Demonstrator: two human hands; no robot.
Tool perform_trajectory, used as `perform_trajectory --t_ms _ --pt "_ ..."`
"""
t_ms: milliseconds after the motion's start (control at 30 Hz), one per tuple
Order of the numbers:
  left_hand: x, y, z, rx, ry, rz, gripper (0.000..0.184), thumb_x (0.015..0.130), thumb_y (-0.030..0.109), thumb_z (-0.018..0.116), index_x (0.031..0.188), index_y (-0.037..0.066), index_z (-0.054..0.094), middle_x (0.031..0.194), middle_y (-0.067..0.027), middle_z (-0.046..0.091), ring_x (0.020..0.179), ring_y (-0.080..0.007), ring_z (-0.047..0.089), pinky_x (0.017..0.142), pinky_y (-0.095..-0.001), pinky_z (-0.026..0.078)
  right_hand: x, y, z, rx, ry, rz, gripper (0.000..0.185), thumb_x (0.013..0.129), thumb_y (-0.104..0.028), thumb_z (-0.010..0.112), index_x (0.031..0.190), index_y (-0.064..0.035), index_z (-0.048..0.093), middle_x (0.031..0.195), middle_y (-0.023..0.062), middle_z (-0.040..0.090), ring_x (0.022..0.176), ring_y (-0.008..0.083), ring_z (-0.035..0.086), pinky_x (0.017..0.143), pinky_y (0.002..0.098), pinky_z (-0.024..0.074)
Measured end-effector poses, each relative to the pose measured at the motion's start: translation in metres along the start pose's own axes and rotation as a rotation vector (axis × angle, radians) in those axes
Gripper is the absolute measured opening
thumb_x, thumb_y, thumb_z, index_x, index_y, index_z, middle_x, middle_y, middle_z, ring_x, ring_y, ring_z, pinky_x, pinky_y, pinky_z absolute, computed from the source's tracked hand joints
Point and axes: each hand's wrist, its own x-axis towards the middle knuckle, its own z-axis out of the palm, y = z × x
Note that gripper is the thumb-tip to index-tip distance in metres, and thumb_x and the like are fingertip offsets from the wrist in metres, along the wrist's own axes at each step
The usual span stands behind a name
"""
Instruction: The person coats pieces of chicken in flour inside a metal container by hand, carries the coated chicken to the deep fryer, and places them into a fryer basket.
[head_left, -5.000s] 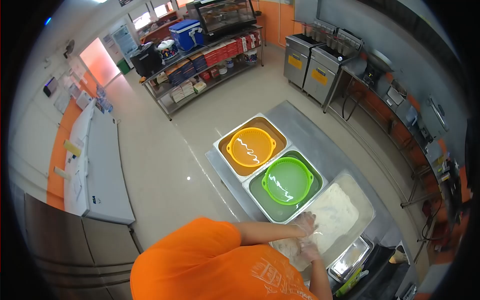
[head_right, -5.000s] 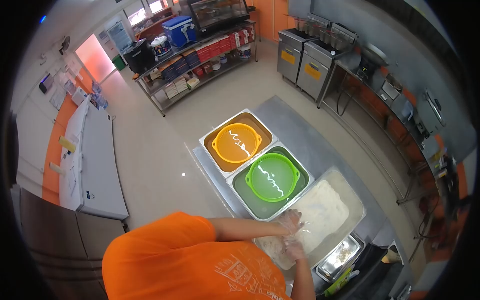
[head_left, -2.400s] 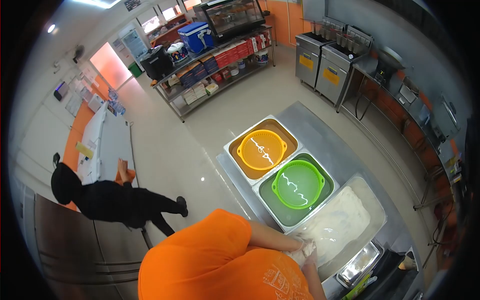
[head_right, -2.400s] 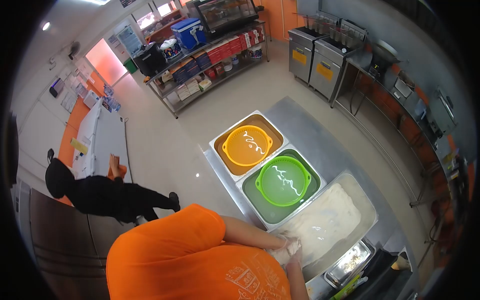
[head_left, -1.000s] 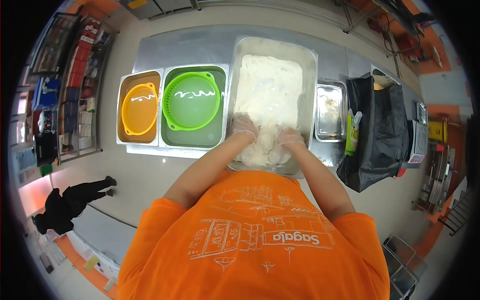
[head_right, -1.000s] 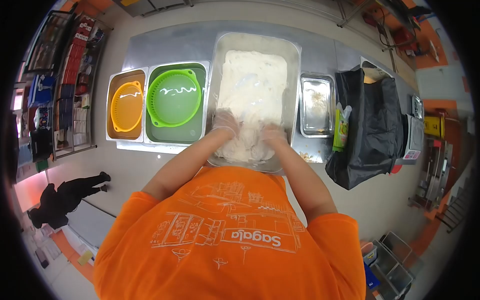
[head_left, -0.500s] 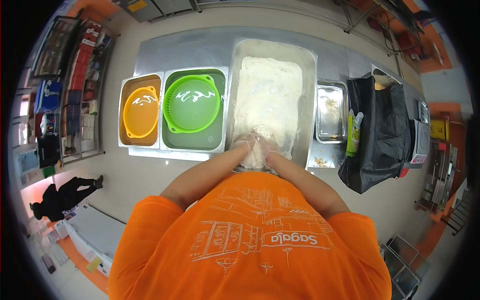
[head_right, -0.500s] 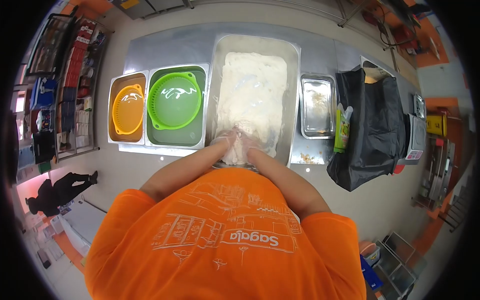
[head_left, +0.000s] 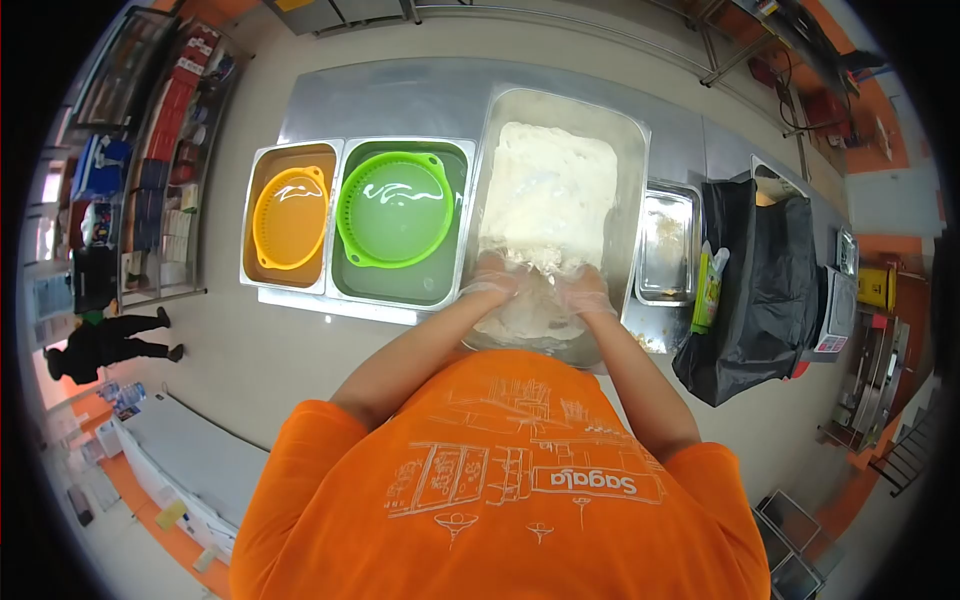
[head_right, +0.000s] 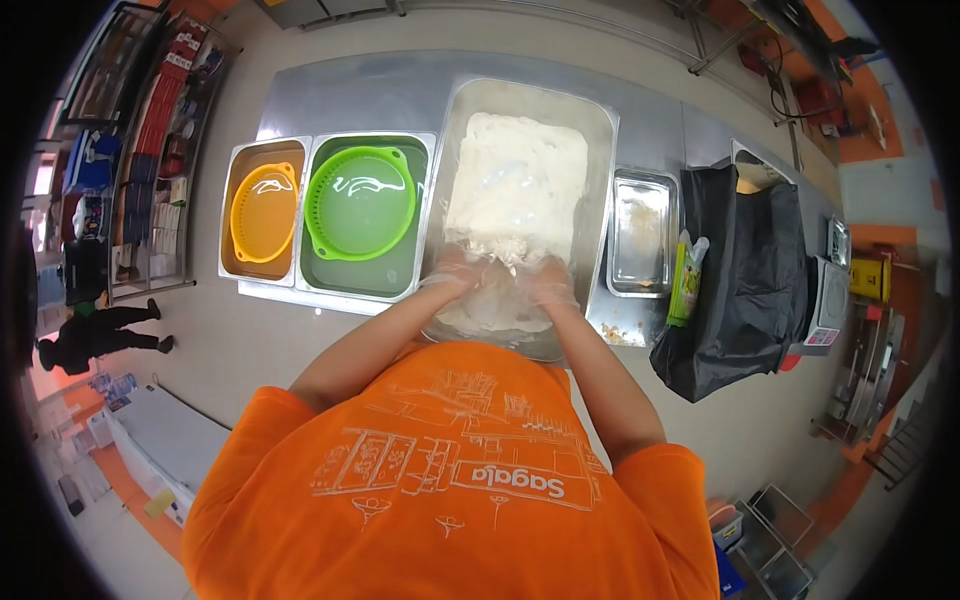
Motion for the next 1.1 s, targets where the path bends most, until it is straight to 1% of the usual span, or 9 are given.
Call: perform_trajectory --t_ms 133,333,433,533,633,733,833,900,1100 --pt "0.004 -0.016 -0.004 0.302 0.091 0.316 0.059 0.093 0.042 0.064 0.132 -0.002 0.058 0.128 -0.0259 0.064 0.121 -0.0393 0.061 0.101 -0.0436 0.049 -0.016 -0.026 -0.029 0.399 -0.125 -0.100 0.056 0.096 -0.047 0.056 0.114 0.0034 0.069 0.120 0.0313 0.065 0.114 0.0427 0.063 0.099 0.0481 0.0479" --pt "-0.035 0.014 -0.036 0.592 -0.469 0.174 0.056 0.098 0.042 0.054 0.132 -0.003 0.057 0.134 -0.0254 0.057 0.123 -0.0415 0.057 0.104 -0.0447 0.045 0.096 0.045 0.048 -0.216 0.074 -0.432 0.057 0.103 -0.042 0.042 0.131 0.0050 0.058 0.133 0.0316 0.057 0.124 0.0414 0.056 0.110 0.0464 0.0406" --pt "-0.028 0.013 -0.037 0.510 -0.429 0.177 0.055 0.098 0.043 0.054 0.127 -0.003 0.059 0.133 -0.0244 0.059 0.123 -0.0410 0.058 0.104 -0.0456 0.046 0.048 0.009 0.053 -0.218 0.050 -0.596 0.055 0.104 -0.035 0.040 0.142 0.0050 0.044 0.138 0.0271 0.055 0.125 0.0411 0.054 0.106 0.0440 0.0443" --pt "-0.013 0.006 -0.026 0.096 0.134 0.329 0.057 0.097 0.047 0.054 0.125 -0.002 0.060 0.133 -0.0232 0.060 0.124 -0.0391 0.058 0.103 -0.0453 0.046 0.024 0.012 0.061 -0.059 -0.075 -0.632 0.049 0.104 -0.035 0.039 0.132 0.0026 0.055 0.130 0.0275 0.060 0.120 0.0417 0.058 0.104 0.0448 0.0462" --pt "0.022 0.020 -0.025 0.310 0.250 0.364 0.058 0.097 0.048 0.055 0.125 -0.002 0.060 0.133 -0.0223 0.060 0.124 -0.0374 0.058 0.103 -0.0458 0.046 0.041 0.018 0.027 -0.450 -0.303 -0.784 0.052 0.104 -0.040 0.038 0.124 0.0002 0.063 0.124 0.0286 0.064 0.117 0.0418 0.061 0.103 0.0464 0.0472" --pt "0.041 0.031 -0.016 0.520 -0.047 0.261 0.060 0.099 0.049 0.050 0.129 -0.001 0.060 0.137 -0.0225 0.058 0.129 -0.0369 0.055 0.109 -0.0453 0.042 0.042 0.000 -0.006 -0.325 -0.097 -0.174 0.056 0.103 -0.046 0.039 0.117 0.0001 0.068 0.118 0.0279 0.067 0.114 0.0426 0.064 0.100 0.0469 0.0487" --pt "0.077 -0.002 0.029 0.611 -0.244 0.243 0.065 0.102 0.052 0.039 0.136 0.000 0.057 0.145 -0.0226 0.052 0.134 -0.0371 0.050 0.114 -0.0450 0.036 0.044 0.037 0.025 -0.461 -0.311 -0.131 0.057 0.103 -0.043 0.037 0.142 -0.0043 0.052 0.142 0.0248 0.054 0.126 0.0421 0.055 0.106 0.0423 0.0441" --pt "0.080 -0.006 0.034 0.616 -0.339 0.198 0.065 0.103 0.050 0.036 0.140 0.001 0.055 0.149 -0.0224 0.049 0.137 -0.0367 0.048 0.115 -0.0445 0.036 -0.001 0.013 0.003 -0.334 -0.424 -0.180 0.055 0.103 -0.040 0.039 0.140 -0.0023 0.054 0.138 0.0249 0.056 0.124 0.0416 0.057 0.104 0.0434 0.0459" --pt "0.033 -0.006 0.019 0.469 -0.457 0.270 0.055 0.104 0.041 0.038 0.140 0.004 0.056 0.149 -0.0220 0.050 0.135 -0.0348 0.051 0.112 -0.0449 0.040 -0.021 0.044 0.069 -0.254 -0.222 -0.386 0.049 0.099 -0.030 0.054 0.140 -0.0046 0.055 0.137 0.0223 0.058 0.123 0.0377 0.058 0.101 0.0411 0.0474"
